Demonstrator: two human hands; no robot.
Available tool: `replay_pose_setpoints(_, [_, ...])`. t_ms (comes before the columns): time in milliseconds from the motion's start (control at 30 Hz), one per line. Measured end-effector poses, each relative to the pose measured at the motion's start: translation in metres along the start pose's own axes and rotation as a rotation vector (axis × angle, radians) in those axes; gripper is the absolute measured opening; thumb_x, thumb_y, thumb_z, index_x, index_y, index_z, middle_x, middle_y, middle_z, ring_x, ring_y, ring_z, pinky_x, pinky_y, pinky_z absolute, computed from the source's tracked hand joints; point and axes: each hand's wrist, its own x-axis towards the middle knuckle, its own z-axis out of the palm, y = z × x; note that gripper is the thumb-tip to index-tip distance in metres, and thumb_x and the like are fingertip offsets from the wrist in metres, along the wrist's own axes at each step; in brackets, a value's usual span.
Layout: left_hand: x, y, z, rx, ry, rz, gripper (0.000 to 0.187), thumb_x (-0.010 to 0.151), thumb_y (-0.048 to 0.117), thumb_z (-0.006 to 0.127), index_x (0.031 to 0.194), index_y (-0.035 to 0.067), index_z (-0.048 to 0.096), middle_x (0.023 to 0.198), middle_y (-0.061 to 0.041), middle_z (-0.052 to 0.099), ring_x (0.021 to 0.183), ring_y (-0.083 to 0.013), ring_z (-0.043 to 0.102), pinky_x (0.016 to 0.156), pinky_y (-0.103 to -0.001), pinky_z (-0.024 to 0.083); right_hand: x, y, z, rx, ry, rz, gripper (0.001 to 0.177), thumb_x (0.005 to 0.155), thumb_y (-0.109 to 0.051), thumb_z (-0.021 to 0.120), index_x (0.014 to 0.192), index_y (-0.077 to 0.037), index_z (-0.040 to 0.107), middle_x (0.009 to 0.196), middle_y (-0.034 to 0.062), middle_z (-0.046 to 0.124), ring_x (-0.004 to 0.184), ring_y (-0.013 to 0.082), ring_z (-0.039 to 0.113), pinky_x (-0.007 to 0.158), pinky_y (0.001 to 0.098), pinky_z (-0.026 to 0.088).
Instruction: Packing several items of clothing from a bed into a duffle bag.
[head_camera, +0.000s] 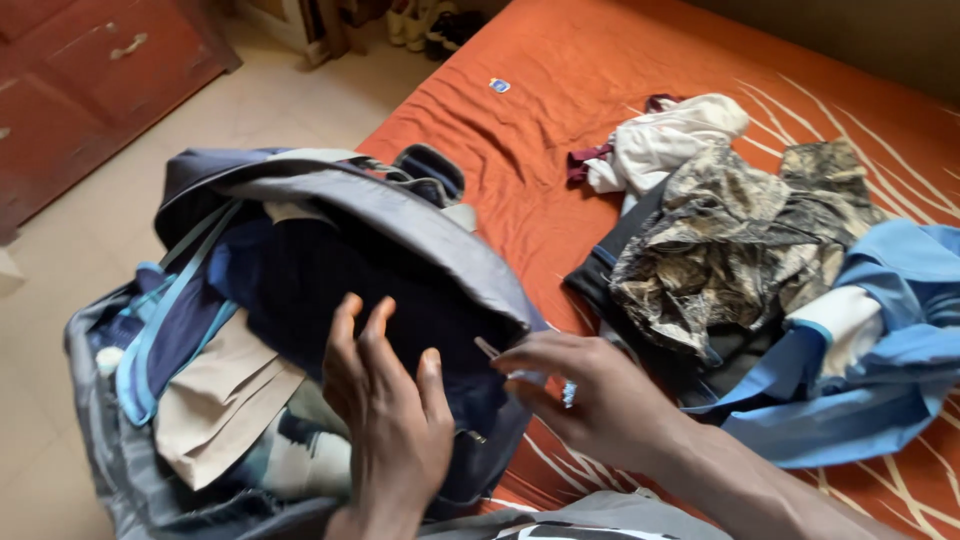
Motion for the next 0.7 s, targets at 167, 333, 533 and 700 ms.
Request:
replay_pose_setpoints(167, [0.000,0.060,0.000,-0.390,0.011,0.303,0.038,0.094,0.013,0.067,0.129,0.006,0.053,0.131,-0.020,0.050,0.124,-0.0385,0.052,0.106,-0.051,0.042,-0.051,0.052,-0.028,0.218,0.328,0.476,0.021,0.094,-0.008,0.063,0.110,-0.004,0.076,0.093,0.0074,0.083,0.086,0.0132,0.078,0.074,0.0279,0.063])
replay_pose_setpoints(333, [0.015,0.105,0.041,-0.606,-0.400,0.510,0.021,0.096,0.011,0.067,0.116,0.010,0.063,0.119,-0.010,0.063,0.115,-0.0295,0.068,0.100,-0.040,0.056,-0.085,0.085,-0.064,0.231,0.507,0.807,0.025,0.096,-0.017,0.060,0.114,-0.008,0.074,0.100,0.0082,0.081,0.083,0.0166,0.076,0.064,0.0346,0.063])
replay_pose_setpoints(533, [0.020,0.149,0.123,-0.488,-0.984,0.568,0.037,0.088,0.021,0.070,0.121,0.004,0.064,0.123,-0.016,0.061,0.111,-0.0374,0.062,0.091,-0.048,0.050,-0.153,0.156,-0.084,-0.158,0.688,0.860,0.031,0.091,-0.024,0.069,0.116,-0.007,0.074,0.107,0.0123,0.075,0.094,0.0220,0.072,0.080,0.0372,0.054])
replay_pose_setpoints(700, [0.016,0.193,0.174,-0.299,-1.294,0.624,0.047,0.085,0.030,0.073,0.125,0.009,0.063,0.131,-0.018,0.058,0.121,-0.0377,0.059,0.099,-0.045,0.050,-0.207,0.183,-0.095,-0.367,1.012,0.803,0.023,0.093,-0.020,0.072,0.110,-0.005,0.077,0.106,0.0126,0.068,0.087,0.0244,0.067,0.081,0.0367,0.054])
